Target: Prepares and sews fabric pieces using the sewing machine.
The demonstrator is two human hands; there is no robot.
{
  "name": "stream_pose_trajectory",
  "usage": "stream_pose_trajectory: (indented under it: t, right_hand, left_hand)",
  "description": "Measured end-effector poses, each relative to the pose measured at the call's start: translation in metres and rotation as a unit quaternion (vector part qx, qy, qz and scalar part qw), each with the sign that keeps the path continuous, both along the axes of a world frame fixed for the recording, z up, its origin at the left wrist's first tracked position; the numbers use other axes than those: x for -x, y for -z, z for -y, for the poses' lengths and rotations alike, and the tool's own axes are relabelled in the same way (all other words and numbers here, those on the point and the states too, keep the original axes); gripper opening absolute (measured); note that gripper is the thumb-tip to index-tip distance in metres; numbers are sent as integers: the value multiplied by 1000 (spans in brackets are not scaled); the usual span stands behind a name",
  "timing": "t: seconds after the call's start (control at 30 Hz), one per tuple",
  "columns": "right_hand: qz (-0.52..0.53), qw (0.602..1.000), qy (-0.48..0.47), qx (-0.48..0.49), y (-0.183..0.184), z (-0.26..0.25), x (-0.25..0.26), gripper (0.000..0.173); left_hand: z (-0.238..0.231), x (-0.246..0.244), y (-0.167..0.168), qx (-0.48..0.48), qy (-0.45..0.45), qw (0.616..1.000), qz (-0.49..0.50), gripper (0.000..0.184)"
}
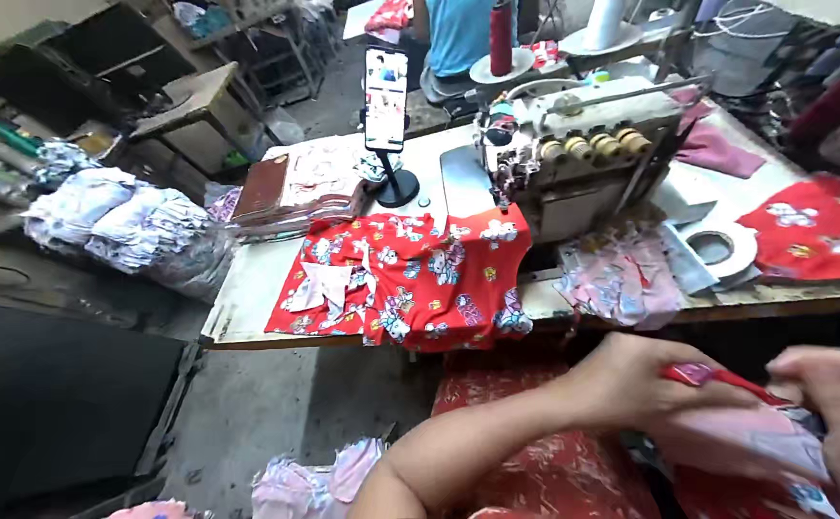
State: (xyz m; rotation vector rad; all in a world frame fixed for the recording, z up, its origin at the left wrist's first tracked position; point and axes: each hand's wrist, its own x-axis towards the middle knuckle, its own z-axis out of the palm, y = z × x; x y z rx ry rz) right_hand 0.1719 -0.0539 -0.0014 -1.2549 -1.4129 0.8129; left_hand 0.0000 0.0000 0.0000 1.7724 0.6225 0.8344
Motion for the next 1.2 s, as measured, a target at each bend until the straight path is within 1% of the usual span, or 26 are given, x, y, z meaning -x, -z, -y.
stream_pose_trajectory:
  t: [0.03,0.07,0.1,0.13,0.2,0.23,0.27,0.33,0.4,0.47,0.53,0.6,0.67,0.73,0.77,0.8,0.83,0.87,0.9,0.93,0.97,1.0,1.03,1.07,1.1,1.2]
  right_hand:
    - [-29,998,-33,-35,-5,-13,7,15]
    - [-43,995,-81,-44,-11,-23,17,7]
    - [-46,990,-129,-38,-16,-30,32,10]
    - [-28,984,-174,-28,-17,-34,46,17]
    - [78,967,-241,-26,-2,-40,70,27]
    - [125,955,-269,-16,8,-43,78,28]
    - [145,946,-291,9,17,-45,81,27]
    - [148,935,-320,37,26,-57,72,25]
    - [94,936,-338,27,23,-71,60,21]
    - [51,937,-345,3,12,-87,52,17]
    - [64,939,-334,-53,2,-105,52,15]
    - [71,940,-321,-91,-2,-124,59,14]
    - [13,946,-316,-64,-4,-141,71,12]
    - [-73,949,-305,6,-4,-154,91,8]
    - [-104,949,-294,43,-1,-161,100,8]
    - [-124,948,-283,75,2,-168,110,10]
    - [-140,947,-272,100,6,-174,117,16]
    - [-144,949,-258,112,9,-179,124,19]
    - [-139,953,-245,112,10,-182,128,20]
    - [-134,957,-234,102,11,-184,132,20]
    - [-133,961,-228,86,9,-185,135,19]
    - [-130,964,-223,63,7,-184,136,18]
    - [-121,969,-214,33,5,-183,137,16]
    - [-112,973,-202,1,2,-181,137,14]
    - [-107,976,-189,-26,-2,-181,136,13]
    - [-138,976,-161,-45,-7,-181,128,12]
  left_hand:
    - [-6,19,-10,-34,-23,999,1,14]
    - [-9,37,-22,-75,-42,996,4,12]
    - [-10,54,-34,-127,-65,990,8,12]
    - [-10,71,-48,-181,-92,979,8,12]
    - [-4,108,-75,-270,-153,951,3,12]
    - [1,128,-86,-305,-191,933,-12,13]
    - [5,148,-94,-336,-240,910,-35,14]
    - [10,186,-105,-385,-365,842,-98,12]
    - [7,223,-114,-416,-457,768,-171,14]
    - [-3,252,-119,-441,-499,709,-232,19]
    - [-20,270,-117,-457,-527,668,-261,22]
    - [-41,281,-108,-482,-554,631,-251,24]
    - [-69,296,-92,-519,-553,614,-219,25]
    - [-106,319,-66,-543,-518,626,-213,25]
    - [-124,326,-52,-528,-511,636,-235,24]
    - [-140,329,-38,-489,-510,652,-275,23]
    - [-149,323,-29,-429,-500,679,-325,27]
    - [-156,310,-23,-375,-479,712,-351,31]
    - [-159,291,-17,-340,-455,745,-351,34]
    - [-157,266,-12,-316,-428,781,-328,34]
    - [-153,238,-8,-291,-384,826,-291,31]
    - [-147,211,-7,-259,-322,873,-259,28]
    - [-143,190,-10,-220,-247,913,-237,30]
    - [-141,175,-16,-178,-180,943,-216,33]
    - [-142,166,-23,-142,-139,961,-192,33]
    - [-147,159,-35,-90,-124,982,-107,23]
